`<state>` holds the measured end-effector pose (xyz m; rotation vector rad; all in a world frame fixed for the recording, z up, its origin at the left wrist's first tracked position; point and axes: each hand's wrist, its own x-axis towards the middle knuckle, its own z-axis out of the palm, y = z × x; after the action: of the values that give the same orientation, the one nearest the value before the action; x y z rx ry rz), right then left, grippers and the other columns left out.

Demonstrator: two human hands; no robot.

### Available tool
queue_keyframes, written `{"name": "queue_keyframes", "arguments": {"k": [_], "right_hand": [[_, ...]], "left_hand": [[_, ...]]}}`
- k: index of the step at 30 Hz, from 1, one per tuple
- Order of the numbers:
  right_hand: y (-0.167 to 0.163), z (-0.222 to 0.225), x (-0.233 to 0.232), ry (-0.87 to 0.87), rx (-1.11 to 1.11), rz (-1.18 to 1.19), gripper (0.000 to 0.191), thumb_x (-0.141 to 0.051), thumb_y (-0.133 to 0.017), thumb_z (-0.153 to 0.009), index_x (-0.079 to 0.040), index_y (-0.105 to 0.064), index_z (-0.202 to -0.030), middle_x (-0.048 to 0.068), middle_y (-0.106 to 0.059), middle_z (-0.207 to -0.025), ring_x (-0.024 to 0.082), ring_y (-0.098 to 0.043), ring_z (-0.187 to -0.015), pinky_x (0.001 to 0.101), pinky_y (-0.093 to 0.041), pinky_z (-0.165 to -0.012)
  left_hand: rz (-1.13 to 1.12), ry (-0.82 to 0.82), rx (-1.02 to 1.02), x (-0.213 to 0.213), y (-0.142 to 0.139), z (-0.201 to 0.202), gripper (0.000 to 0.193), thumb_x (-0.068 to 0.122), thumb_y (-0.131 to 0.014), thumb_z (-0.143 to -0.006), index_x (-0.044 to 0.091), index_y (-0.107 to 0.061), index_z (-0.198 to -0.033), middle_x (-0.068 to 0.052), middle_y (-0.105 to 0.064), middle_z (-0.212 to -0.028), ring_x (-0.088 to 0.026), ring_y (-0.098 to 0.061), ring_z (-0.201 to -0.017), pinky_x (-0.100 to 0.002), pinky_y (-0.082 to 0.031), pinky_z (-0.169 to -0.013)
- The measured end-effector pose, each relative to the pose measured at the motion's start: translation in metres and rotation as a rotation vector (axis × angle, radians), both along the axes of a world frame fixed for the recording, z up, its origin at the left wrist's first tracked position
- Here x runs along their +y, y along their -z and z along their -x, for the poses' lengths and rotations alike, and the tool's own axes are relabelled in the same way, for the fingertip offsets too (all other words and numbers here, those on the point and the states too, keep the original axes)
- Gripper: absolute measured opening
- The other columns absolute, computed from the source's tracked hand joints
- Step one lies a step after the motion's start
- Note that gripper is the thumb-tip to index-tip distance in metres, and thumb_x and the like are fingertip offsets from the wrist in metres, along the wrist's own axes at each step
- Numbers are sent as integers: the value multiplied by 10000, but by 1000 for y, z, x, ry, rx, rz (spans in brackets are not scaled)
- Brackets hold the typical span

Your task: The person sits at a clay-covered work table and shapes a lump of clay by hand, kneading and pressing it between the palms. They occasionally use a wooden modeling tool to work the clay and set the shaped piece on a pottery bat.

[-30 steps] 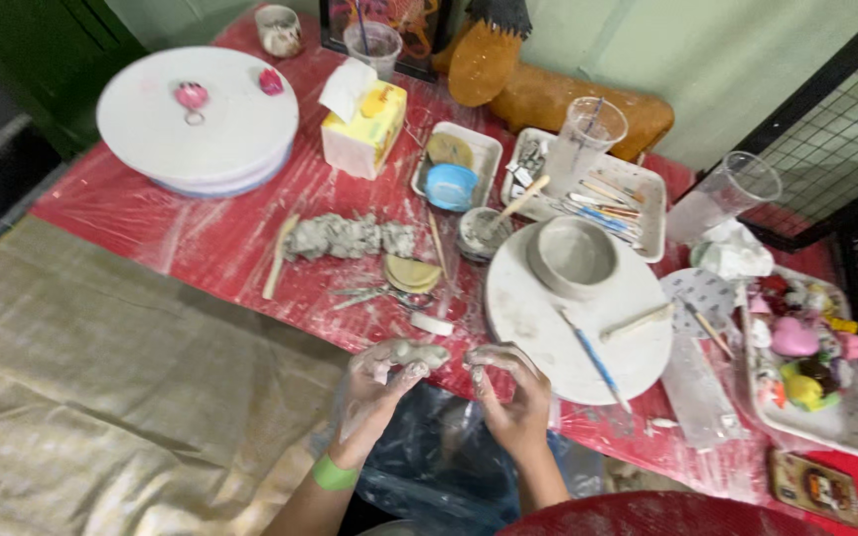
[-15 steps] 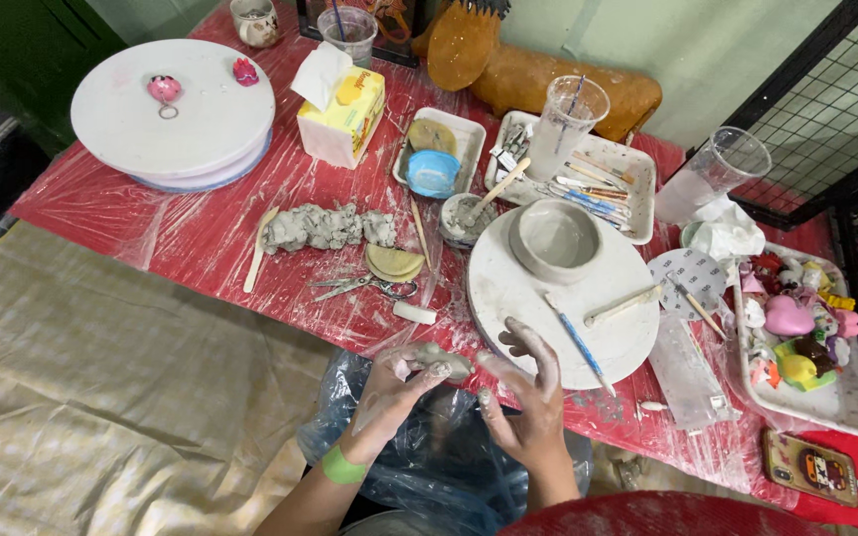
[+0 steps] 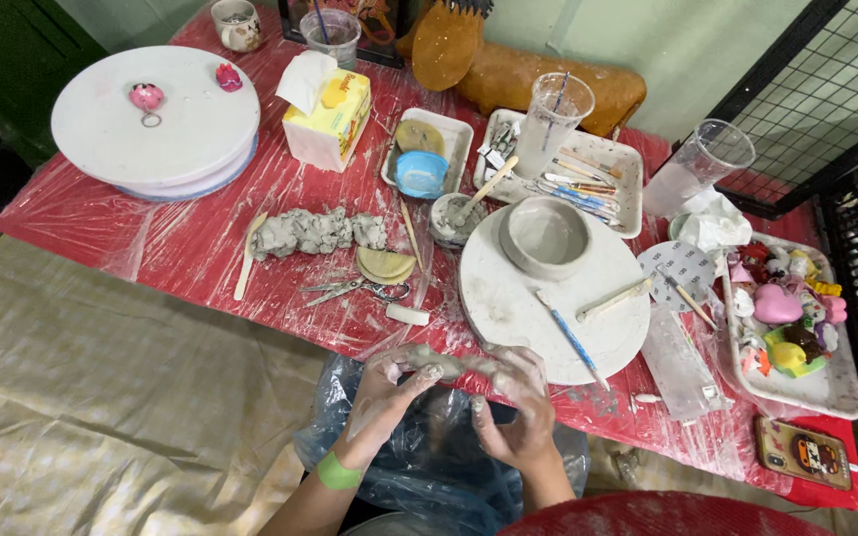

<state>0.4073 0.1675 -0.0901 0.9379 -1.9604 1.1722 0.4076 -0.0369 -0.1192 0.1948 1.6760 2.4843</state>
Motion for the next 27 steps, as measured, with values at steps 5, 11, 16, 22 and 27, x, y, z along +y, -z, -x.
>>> {"name": "queue_keyframes", "arguments": {"k": [5,11,16,22,27], "right_hand": [[-3,2,6,100,36,-186,526,-38,-700,-785,-141,-544,-1276,142,-739,-1121,371,-653,-1133,559,-457,-1020],[-12,4,1,20,3,-22,560,-1,-754,-879,-105,-464,-1346,144,-730,-1207,346,-654,-1177,537,-464,-1074],[-14,4,-3,59,-26,-84,671,-1,-833,-756,-122,-499,-1326,174,-707,-1126,369,-662,-1114,536,-476,-1021],[-7,6,-2,-96,-146,97,669,49,-798,-825,-92,-458,-1384,190,-679,-1206,361,-659,-1160,501,-511,-1048],[1,7,2,-34,-157,63,670,53,-817,-819,-117,-481,-1373,192,-668,-1211,331,-674,-1170,462,-541,-1020]], "left_hand": [[27,-11,4,2,5,1,167,73,-739,-908,-41,-758,-1029,-98,-783,-1001,-127,-691,-960,-289,-533,-899],[-3,-52,-27,4,11,1,234,89,-759,-889,-46,-718,-1075,-102,-797,-1018,-134,-703,-979,-289,-519,-943],[7,-7,12,3,5,1,191,93,-742,-916,-51,-738,-1042,-113,-802,-1025,-151,-711,-986,-305,-528,-942],[-90,2,-54,4,-5,0,136,73,-732,-904,-10,-708,-1009,-120,-808,-1021,-147,-721,-985,-302,-524,-960],[-10,-10,19,5,-7,0,130,63,-740,-907,-34,-744,-994,-133,-807,-1015,-158,-724,-955,-308,-524,-954]]}}
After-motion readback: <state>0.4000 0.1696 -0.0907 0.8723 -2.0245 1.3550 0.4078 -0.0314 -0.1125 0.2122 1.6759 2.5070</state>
